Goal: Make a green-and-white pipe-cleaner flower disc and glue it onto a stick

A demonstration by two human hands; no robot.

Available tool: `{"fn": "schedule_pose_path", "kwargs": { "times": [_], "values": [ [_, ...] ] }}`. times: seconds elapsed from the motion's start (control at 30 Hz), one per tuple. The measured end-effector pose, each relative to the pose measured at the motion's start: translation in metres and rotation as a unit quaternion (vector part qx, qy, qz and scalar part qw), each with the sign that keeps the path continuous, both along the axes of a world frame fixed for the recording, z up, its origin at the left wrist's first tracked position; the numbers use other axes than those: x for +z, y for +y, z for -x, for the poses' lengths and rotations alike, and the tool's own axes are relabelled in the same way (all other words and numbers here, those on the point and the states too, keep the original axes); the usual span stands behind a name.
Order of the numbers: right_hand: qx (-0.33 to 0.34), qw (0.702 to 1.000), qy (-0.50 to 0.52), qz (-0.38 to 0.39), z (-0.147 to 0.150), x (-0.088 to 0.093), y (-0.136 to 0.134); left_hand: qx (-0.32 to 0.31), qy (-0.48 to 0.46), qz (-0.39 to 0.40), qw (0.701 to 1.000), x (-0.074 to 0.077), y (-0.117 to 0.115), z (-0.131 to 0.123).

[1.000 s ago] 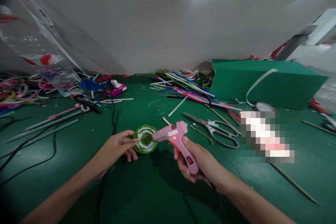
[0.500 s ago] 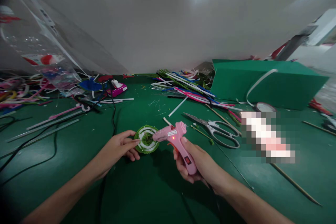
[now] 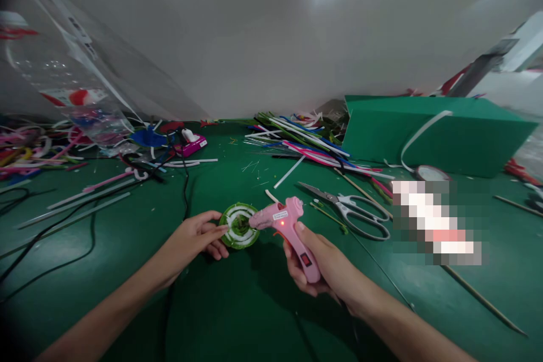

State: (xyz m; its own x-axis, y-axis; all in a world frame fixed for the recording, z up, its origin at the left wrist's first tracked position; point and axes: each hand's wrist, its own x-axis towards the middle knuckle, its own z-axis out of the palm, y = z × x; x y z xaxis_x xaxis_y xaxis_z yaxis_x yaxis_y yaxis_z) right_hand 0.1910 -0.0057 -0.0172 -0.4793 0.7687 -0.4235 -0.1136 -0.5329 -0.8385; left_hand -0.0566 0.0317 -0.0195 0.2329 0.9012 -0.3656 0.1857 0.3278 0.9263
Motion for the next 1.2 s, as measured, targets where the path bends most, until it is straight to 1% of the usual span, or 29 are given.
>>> {"fn": "schedule_pose_path", "kwargs": {
  "times": [0.23, 0.5, 0.7, 0.87, 0.97, 1.1, 1.2],
  "values": [
    [-0.010, 1.000, 0.020, 0.006, -0.001, -0.003, 0.000, 0.000, 0.000, -0.007, 1.000, -0.003, 0.000, 0.001],
    [-0.015, 1.000, 0.016, 0.006, -0.001, -0.004, 0.000, -0.005, 0.009, 0.000, 1.000, 0.000, 0.000, 0.001],
    [-0.013, 1.000, 0.018, 0.007, -0.001, -0.004, 0.000, -0.008, 0.005, -0.009, 1.000, -0.004, 0.000, 0.002],
    [-0.013, 1.000, 0.017, 0.003, -0.001, -0.003, -0.001, -0.006, 0.025, -0.015, 1.000, -0.004, 0.000, 0.001],
    [-0.014, 1.000, 0.006, -0.002, -0.001, -0.003, -0.001, -0.010, 0.038, -0.036, 0.999, -0.006, 0.000, 0.003],
    [-0.006, 1.000, -0.016, -0.014, 0.000, -0.003, -0.002, -0.019, 0.061, -0.091, 0.994, -0.011, 0.002, 0.006],
    [-0.003, 0.999, -0.031, -0.024, 0.000, -0.004, -0.004, -0.024, 0.085, -0.116, 0.989, -0.010, 0.002, 0.006]
  ]
}}
